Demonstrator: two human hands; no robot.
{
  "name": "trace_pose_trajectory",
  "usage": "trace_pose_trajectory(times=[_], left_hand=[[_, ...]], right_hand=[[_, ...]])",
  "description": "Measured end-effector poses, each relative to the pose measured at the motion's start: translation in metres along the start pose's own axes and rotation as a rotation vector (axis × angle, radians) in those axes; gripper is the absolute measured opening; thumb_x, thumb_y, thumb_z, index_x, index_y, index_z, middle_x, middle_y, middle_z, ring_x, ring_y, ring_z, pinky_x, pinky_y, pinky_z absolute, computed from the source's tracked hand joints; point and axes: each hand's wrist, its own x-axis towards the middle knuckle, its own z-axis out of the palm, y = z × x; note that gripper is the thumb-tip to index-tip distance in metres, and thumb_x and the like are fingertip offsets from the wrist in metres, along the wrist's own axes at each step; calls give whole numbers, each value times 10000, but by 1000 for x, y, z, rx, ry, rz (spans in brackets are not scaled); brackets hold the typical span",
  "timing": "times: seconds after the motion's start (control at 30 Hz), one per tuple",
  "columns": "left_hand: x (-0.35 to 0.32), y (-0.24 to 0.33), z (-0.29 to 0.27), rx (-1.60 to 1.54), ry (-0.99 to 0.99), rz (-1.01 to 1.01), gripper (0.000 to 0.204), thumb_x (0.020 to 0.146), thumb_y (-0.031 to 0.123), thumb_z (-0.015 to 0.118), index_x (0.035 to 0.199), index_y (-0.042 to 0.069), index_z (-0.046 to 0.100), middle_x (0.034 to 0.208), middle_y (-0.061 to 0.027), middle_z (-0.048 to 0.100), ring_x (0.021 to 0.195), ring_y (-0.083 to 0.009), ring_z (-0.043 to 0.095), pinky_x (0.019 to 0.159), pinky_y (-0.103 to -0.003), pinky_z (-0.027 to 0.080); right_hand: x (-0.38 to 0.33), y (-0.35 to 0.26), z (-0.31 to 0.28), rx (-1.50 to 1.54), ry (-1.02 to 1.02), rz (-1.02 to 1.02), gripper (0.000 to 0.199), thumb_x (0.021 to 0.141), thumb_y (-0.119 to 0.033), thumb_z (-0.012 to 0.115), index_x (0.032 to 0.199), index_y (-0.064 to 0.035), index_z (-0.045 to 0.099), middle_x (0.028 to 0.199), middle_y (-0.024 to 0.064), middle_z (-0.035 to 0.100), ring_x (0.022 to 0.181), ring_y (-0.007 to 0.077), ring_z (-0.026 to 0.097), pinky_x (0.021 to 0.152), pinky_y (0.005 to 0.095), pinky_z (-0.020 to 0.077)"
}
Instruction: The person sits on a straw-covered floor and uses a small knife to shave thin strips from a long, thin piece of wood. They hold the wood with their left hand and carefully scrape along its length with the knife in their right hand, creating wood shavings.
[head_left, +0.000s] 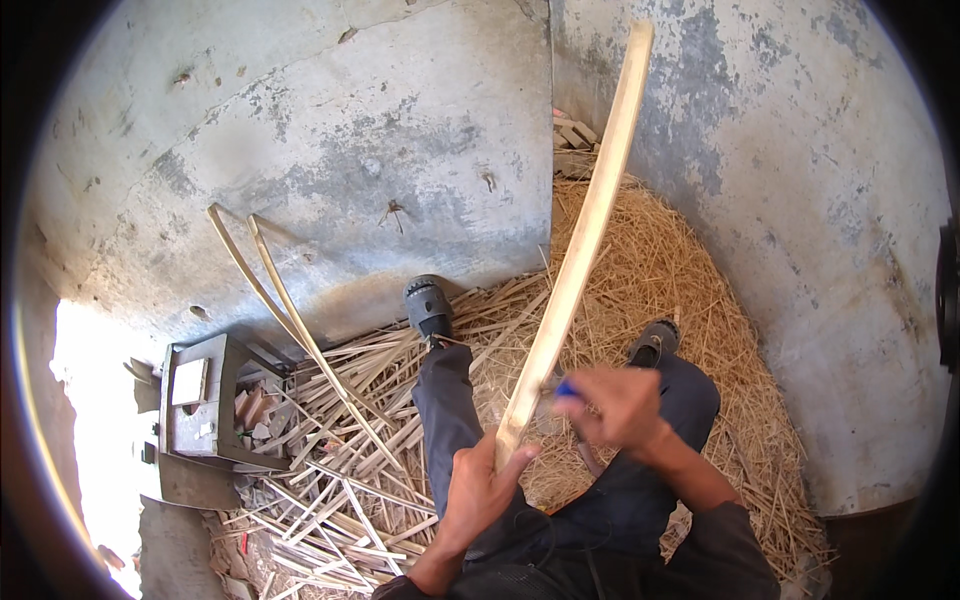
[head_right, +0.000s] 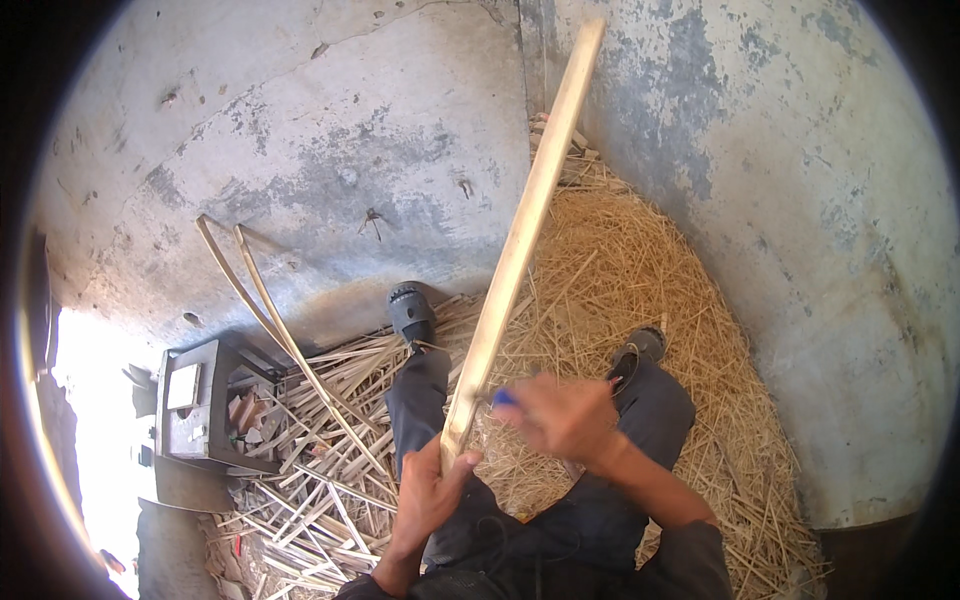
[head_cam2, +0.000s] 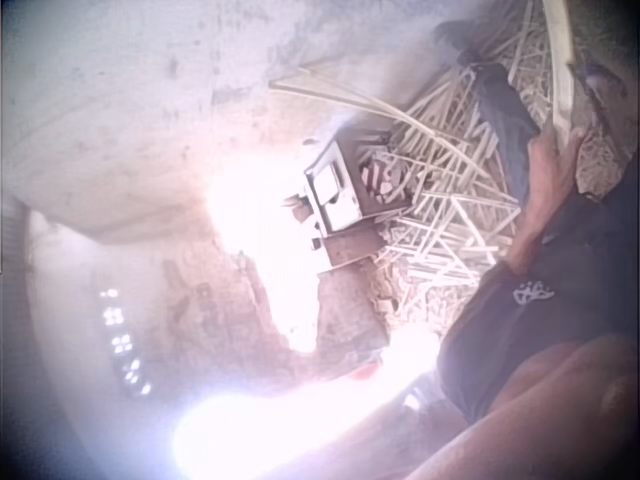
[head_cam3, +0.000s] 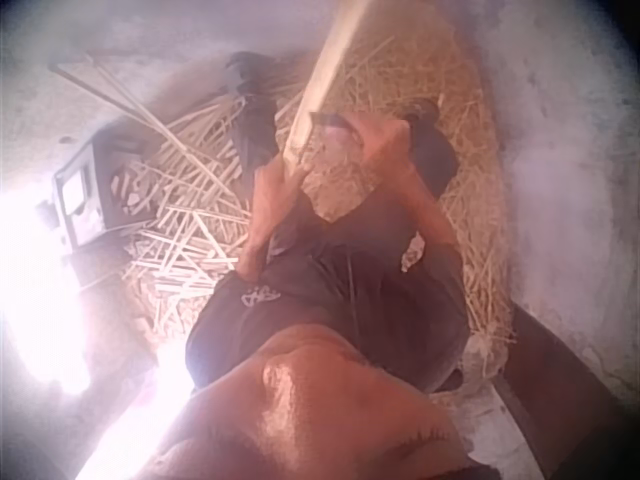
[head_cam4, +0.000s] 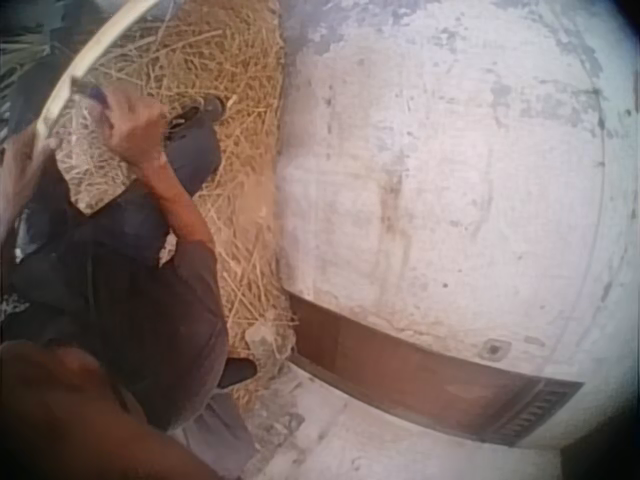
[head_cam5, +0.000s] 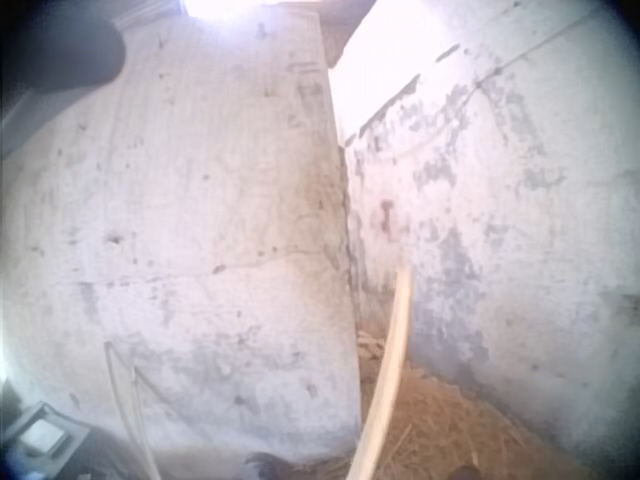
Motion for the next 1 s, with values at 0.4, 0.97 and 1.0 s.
trace_pose_trajectory(times=[0.4,0.97,1.0], left_hand=[[-11,-15,2,40,-31,-17,413,967,288,805,1158,-62,699,706,-204,689,619,-306,720,591,-386,513],[3,-4,6,19,48,44,368,993,245,769,1213,-43,701,630,-59,614,597,-71,498,560,-308,447],[3,-6,6,27,45,33,371,994,249,766,1216,-42,701,631,-61,614,597,-72,500,561,-308,448]], right_hand=[[-6,31,-15,135,29,68,324,978,-379,759,995,-57,721,753,83,689,566,242,669,517,336,514],[-9,-16,5,58,-135,-31,353,926,-433,800,957,-86,742,676,26,633,522,204,642,480,336,498],[-7,-15,4,39,-135,-26,352,926,-433,800,956,-87,744,674,26,631,522,202,641,479,336,495]])
